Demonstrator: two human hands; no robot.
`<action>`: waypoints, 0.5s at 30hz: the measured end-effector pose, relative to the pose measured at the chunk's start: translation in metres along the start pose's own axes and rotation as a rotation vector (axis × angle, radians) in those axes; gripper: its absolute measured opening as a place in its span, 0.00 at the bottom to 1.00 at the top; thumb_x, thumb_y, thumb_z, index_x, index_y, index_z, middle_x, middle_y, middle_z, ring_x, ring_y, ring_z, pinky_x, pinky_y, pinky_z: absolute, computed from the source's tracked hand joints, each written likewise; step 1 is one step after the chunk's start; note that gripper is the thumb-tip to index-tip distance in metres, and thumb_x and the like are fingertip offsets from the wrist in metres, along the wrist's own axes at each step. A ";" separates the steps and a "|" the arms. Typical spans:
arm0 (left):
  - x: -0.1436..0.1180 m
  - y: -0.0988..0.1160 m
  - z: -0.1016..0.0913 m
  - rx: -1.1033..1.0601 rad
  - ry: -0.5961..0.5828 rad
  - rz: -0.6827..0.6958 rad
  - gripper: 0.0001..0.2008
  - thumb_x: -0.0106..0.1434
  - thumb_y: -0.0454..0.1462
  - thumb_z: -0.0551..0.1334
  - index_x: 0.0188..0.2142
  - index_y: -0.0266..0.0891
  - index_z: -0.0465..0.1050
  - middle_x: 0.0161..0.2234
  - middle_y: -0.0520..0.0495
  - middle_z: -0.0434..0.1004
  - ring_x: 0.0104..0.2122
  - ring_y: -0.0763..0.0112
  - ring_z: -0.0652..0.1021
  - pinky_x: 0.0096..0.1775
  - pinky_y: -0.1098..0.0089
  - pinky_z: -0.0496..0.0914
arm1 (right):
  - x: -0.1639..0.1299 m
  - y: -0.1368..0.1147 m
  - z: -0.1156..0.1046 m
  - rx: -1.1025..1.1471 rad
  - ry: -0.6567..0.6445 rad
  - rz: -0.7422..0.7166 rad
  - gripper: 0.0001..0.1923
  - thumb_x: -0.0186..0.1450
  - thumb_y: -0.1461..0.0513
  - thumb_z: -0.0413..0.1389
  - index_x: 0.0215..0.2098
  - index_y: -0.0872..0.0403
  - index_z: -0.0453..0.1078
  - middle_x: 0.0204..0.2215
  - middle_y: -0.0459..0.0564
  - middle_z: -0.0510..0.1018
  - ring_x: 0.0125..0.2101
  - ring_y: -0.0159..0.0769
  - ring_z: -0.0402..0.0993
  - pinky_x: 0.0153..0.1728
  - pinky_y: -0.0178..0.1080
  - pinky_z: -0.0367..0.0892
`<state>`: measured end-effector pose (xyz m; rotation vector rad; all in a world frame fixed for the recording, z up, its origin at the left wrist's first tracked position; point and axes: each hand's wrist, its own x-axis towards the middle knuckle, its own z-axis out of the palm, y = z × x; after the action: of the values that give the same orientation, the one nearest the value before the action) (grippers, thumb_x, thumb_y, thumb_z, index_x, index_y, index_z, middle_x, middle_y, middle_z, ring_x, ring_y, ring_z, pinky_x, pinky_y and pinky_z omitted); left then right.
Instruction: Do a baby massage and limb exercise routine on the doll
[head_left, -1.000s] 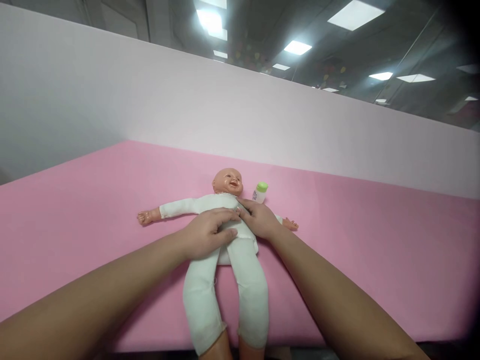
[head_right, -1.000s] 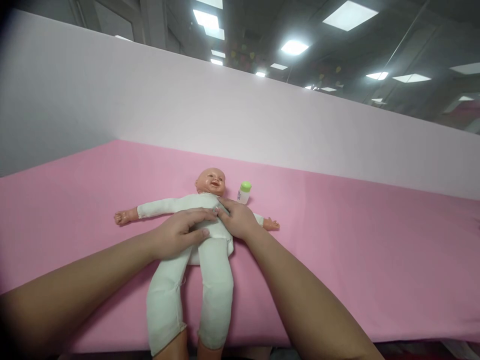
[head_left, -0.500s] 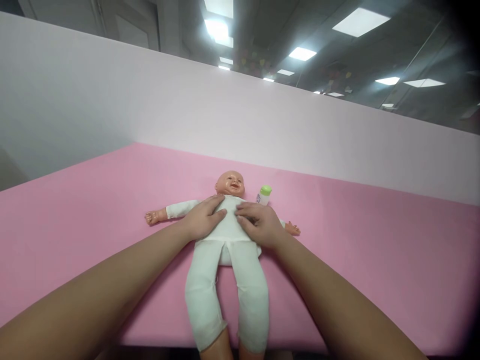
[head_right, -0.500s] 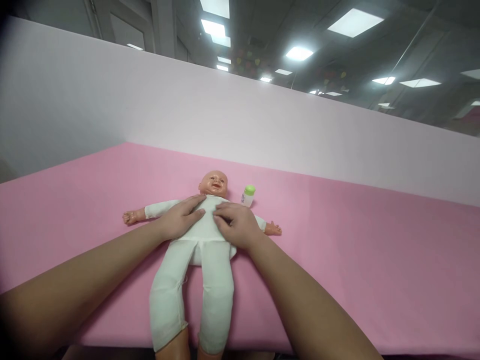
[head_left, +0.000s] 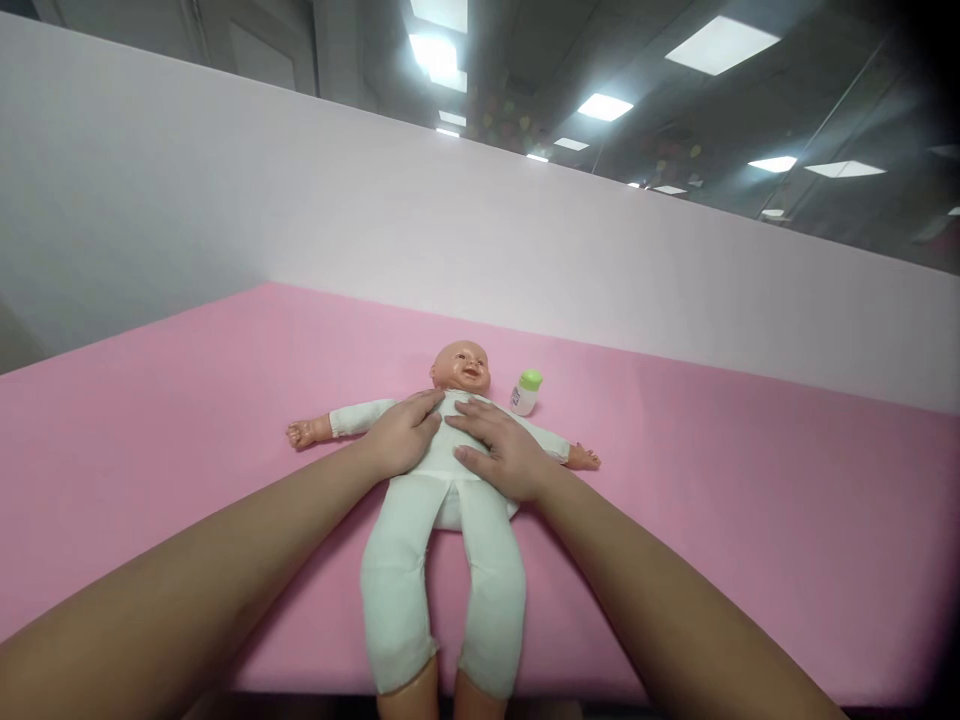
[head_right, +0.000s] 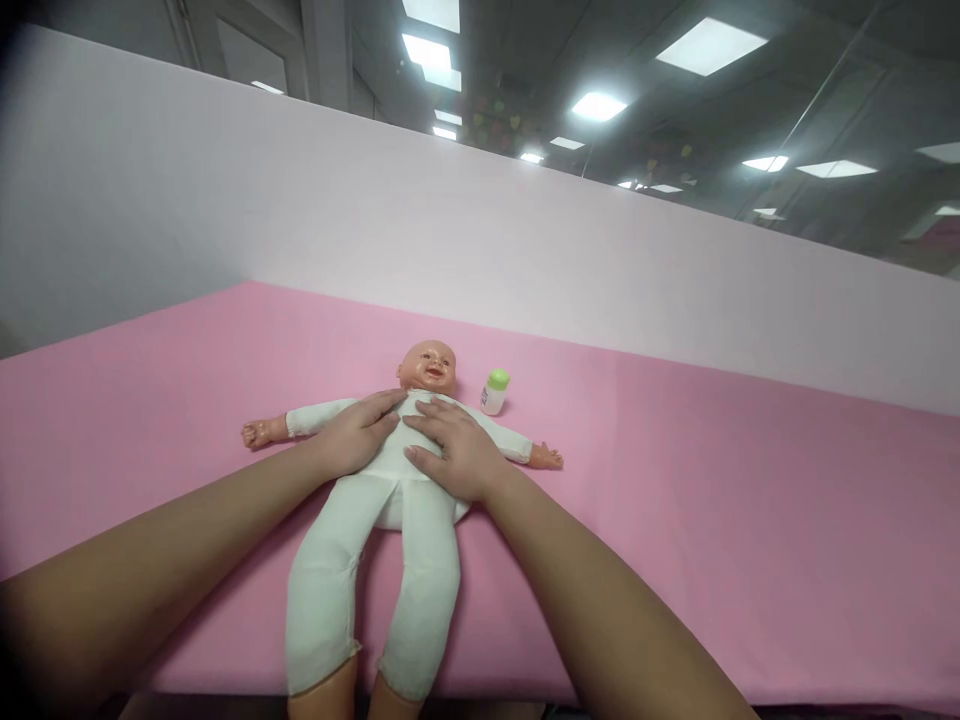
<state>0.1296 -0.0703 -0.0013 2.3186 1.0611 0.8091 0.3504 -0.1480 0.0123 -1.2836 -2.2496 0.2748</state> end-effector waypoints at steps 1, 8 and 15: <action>0.000 0.001 0.000 0.004 0.002 -0.001 0.31 0.73 0.46 0.51 0.70 0.35 0.65 0.70 0.39 0.65 0.70 0.55 0.66 0.71 0.54 0.57 | 0.000 0.002 0.000 -0.013 -0.004 0.052 0.29 0.75 0.46 0.54 0.70 0.46 0.66 0.73 0.52 0.60 0.74 0.49 0.51 0.72 0.58 0.49; -0.002 0.004 -0.003 0.085 0.032 -0.051 0.31 0.72 0.47 0.52 0.68 0.34 0.68 0.69 0.38 0.67 0.68 0.52 0.69 0.69 0.53 0.60 | 0.001 0.008 0.000 -0.027 0.132 0.266 0.32 0.75 0.44 0.51 0.69 0.52 0.66 0.66 0.55 0.71 0.66 0.50 0.66 0.66 0.52 0.60; -0.021 0.024 -0.016 -0.019 0.165 0.158 0.17 0.68 0.45 0.59 0.46 0.42 0.84 0.48 0.44 0.86 0.49 0.54 0.83 0.57 0.56 0.74 | 0.002 0.020 -0.006 -0.057 0.118 0.394 0.25 0.77 0.43 0.48 0.62 0.44 0.73 0.51 0.50 0.83 0.48 0.50 0.79 0.46 0.46 0.70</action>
<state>0.1196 -0.0982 0.0185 2.3752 0.9394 1.0826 0.3677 -0.1363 0.0095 -1.7234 -1.9066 0.2681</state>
